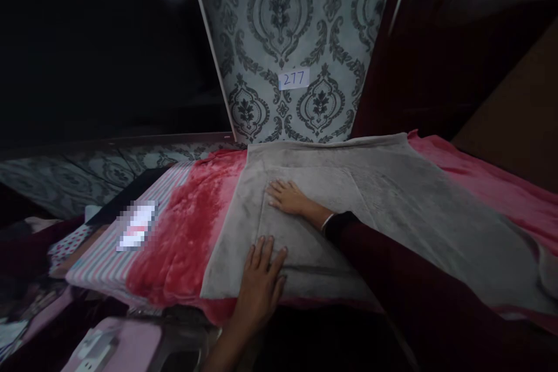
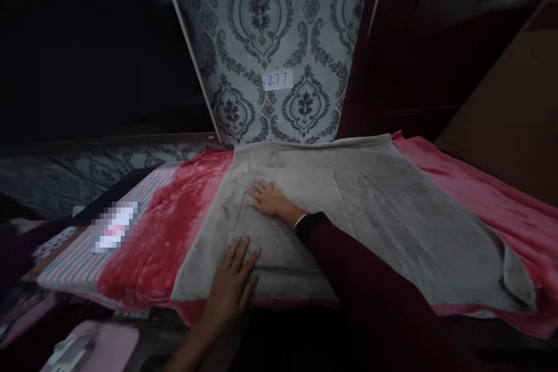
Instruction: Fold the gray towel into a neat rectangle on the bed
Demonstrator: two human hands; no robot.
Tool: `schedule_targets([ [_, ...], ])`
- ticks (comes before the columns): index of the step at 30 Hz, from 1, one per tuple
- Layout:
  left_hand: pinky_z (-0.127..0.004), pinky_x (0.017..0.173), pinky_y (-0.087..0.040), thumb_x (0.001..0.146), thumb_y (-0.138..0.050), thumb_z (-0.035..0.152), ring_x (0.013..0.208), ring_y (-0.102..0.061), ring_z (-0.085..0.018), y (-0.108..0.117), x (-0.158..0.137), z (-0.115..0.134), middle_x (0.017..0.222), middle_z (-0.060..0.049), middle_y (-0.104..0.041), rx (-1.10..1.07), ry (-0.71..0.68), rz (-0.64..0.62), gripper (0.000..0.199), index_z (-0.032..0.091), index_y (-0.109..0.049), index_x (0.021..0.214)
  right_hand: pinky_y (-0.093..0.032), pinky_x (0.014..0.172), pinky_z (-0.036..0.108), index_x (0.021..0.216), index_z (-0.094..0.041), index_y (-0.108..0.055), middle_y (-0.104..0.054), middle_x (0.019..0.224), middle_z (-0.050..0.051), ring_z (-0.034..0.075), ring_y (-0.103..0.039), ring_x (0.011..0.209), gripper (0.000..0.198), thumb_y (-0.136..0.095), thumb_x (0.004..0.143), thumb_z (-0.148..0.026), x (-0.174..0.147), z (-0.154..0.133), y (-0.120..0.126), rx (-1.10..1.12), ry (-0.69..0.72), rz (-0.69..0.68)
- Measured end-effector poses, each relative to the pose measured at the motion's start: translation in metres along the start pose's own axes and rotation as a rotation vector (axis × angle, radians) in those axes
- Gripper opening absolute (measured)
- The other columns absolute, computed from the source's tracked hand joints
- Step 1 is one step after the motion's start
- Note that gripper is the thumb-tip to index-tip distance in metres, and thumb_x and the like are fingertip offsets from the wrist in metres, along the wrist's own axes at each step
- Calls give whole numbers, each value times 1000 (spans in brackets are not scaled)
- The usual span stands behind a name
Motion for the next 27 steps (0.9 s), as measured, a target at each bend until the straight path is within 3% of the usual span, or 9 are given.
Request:
schedule_targets([
  [4, -53, 113, -44, 97, -52, 22, 148, -39, -31, 5, -10, -6, 158, -11, -46, -146, 22, 102, 48, 28, -53, 145, -15, 122, 59, 161, -24, -32, -20, 168, 11, 33, -16, 155, 60, -40, 107, -48, -28, -36, -8, 52, 160, -55],
  [7, -45, 105, -52, 100, -46, 23, 132, -56, -24, 16, -10, -22, 142, -12, -59, -303, 143, 258, 36, 25, -62, 133, -11, 124, 56, 161, -23, -31, -19, 169, 11, 30, -13, 156, 61, -41, 107, -49, -61, -64, -15, 134, 310, -109],
  [9, -44, 104, -53, 102, -43, 24, 125, -60, -23, 22, -1, -34, 133, -10, -65, -381, 189, 292, 35, 25, -64, 130, -11, 124, 56, 161, -23, -31, -22, 168, 12, 29, -13, 156, 62, -44, 106, -49, -82, -76, -16, 214, 390, -129],
  [13, -47, 115, -45, 104, -37, 32, 133, -57, -22, 21, 48, -52, 139, -8, -65, -526, 112, 95, 42, 25, -62, 136, -18, 123, 52, 160, -25, -33, -36, 163, 12, 25, -25, 153, 59, -45, 107, -46, -105, -82, -4, 381, 506, -106],
  [15, -46, 120, -40, 105, -34, 38, 141, -50, -22, 13, 81, -63, 149, -8, -57, -565, 67, -39, 47, 23, -58, 141, -21, 123, 52, 159, -23, -36, -39, 161, 13, 25, -29, 151, 57, -44, 107, -45, -105, -72, 4, 395, 450, -66],
  [17, -45, 123, -33, 104, -31, 42, 147, -42, -21, 1, 117, -72, 156, -8, -49, -561, 26, -171, 52, 22, -53, 147, -17, 123, 58, 158, -22, -38, -37, 162, 14, 29, -23, 153, 58, -46, 106, -46, -100, -59, 8, 349, 347, -31],
  [20, -45, 126, -25, 103, -32, 44, 152, -32, -21, -26, 164, -80, 162, -9, -39, -465, -22, -349, 57, 19, -44, 153, -9, 122, 65, 158, -26, -38, -30, 166, 11, 34, -14, 155, 61, -50, 104, -51, -98, -52, 5, 287, 301, -42],
  [23, -48, 127, -16, 102, -37, 43, 155, -24, -23, -57, 194, -82, 166, -12, -32, -289, -46, -485, 60, 18, -37, 157, -5, 123, 62, 159, -29, -35, -26, 167, 8, 33, -13, 155, 64, -49, 103, -55, -101, -54, -4, 286, 311, -72],
  [27, -53, 126, -11, 103, -36, 49, 157, -17, -26, -84, 218, -95, 169, -12, -21, -126, -23, -510, 63, 21, -33, 159, -3, 124, 59, 160, -30, -32, -21, 169, 6, 30, -9, 156, 63, -45, 104, -56, -104, -55, -8, 316, 305, -63],
])
Point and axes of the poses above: each hand's wrist, its own x-axis towards the middle knuckle, its own y-axis out of the back of the hand, z = x × y, the point moved 6 cm from there along x, towards the middle knuckle
